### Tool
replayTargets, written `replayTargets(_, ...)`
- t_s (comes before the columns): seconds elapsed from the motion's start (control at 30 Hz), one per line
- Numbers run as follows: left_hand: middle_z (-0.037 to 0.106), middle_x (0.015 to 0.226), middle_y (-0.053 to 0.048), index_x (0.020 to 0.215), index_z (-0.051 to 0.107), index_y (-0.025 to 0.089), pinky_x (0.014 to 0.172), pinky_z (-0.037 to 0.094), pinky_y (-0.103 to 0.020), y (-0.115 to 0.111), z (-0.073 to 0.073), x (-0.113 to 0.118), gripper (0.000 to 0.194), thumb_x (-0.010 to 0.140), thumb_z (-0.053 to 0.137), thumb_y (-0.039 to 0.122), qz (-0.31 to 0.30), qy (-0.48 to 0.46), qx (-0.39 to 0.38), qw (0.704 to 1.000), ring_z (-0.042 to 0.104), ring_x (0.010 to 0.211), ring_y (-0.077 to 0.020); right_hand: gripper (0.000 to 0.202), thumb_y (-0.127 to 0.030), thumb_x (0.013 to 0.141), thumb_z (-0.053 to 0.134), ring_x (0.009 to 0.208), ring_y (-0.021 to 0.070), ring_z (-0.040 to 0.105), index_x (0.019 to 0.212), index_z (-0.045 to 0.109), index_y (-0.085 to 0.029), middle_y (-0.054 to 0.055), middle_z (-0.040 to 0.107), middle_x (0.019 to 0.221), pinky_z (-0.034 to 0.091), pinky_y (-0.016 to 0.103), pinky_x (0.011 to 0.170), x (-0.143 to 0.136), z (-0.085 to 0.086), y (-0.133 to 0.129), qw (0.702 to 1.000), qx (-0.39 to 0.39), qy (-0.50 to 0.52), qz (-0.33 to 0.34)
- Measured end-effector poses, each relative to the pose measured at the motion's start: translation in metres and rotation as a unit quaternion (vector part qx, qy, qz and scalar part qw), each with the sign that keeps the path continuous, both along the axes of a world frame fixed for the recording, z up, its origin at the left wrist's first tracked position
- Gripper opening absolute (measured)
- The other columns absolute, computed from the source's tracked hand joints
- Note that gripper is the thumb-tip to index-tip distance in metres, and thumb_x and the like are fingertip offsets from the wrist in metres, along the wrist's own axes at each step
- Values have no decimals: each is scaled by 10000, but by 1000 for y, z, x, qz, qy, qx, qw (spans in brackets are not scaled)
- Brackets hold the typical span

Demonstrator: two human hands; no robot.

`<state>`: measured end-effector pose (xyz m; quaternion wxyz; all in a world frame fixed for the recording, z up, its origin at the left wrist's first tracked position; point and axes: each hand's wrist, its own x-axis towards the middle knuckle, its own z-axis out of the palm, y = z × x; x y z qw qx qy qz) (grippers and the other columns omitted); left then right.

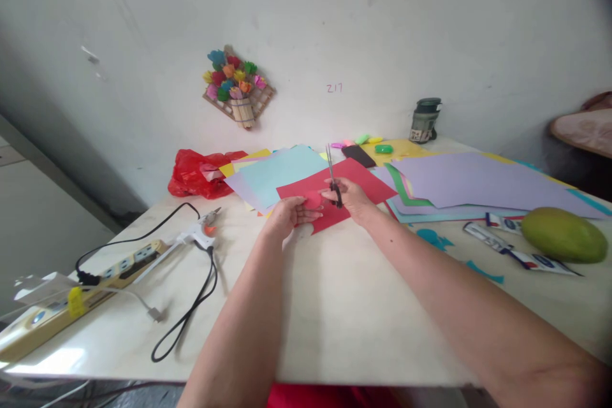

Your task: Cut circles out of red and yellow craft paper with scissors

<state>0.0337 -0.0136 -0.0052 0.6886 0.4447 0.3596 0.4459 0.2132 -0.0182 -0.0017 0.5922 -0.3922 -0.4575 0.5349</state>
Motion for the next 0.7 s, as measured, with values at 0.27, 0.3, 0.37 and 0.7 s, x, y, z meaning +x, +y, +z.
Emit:
replayTargets(0.27, 700, 639, -142, 692, 633, 130, 619, 539, -324, 0, 2, 0, 136, 749, 619, 253, 1, 35, -2, 999, 680, 577, -232, 411, -162, 527, 804, 485, 97, 556, 890, 613, -192, -54, 584, 592, 471, 245, 517, -4, 1, -3, 998, -7, -55, -2)
replayTargets(0.3, 702, 645, -144, 696, 635, 129, 600, 533, -315, -1, 3, 1, 142, 751, 615, 258, -1, 40, 1, 999, 678, 570, -230, 403, -152, 532, 794, 494, 100, 561, 890, 613, -191, -54, 582, 589, 468, 242, 515, -4, 1, -3, 998, -8, -57, -2)
replayTargets(0.37, 705, 661, -154, 702, 637, 123, 591, 528, -311, -1, 3, 1, 154, 757, 599, 261, -9, 44, 2, 999, 678, 570, -231, 381, -131, 545, 765, 502, 101, 564, 891, 616, -188, -56, 579, 583, 457, 234, 507, -6, 2, -5, 998, -7, -62, -7)
replayTargets(0.7, 675, 592, -128, 776, 611, 135, 561, 519, -342, 2, 5, -1, 198, 751, 547, 321, 30, 3, -36, 999, 655, 516, -238, 347, -87, 570, 700, 495, 103, 567, 893, 610, -179, -47, 608, 568, 465, 234, 514, -6, 0, -2, 997, 16, -70, -1)
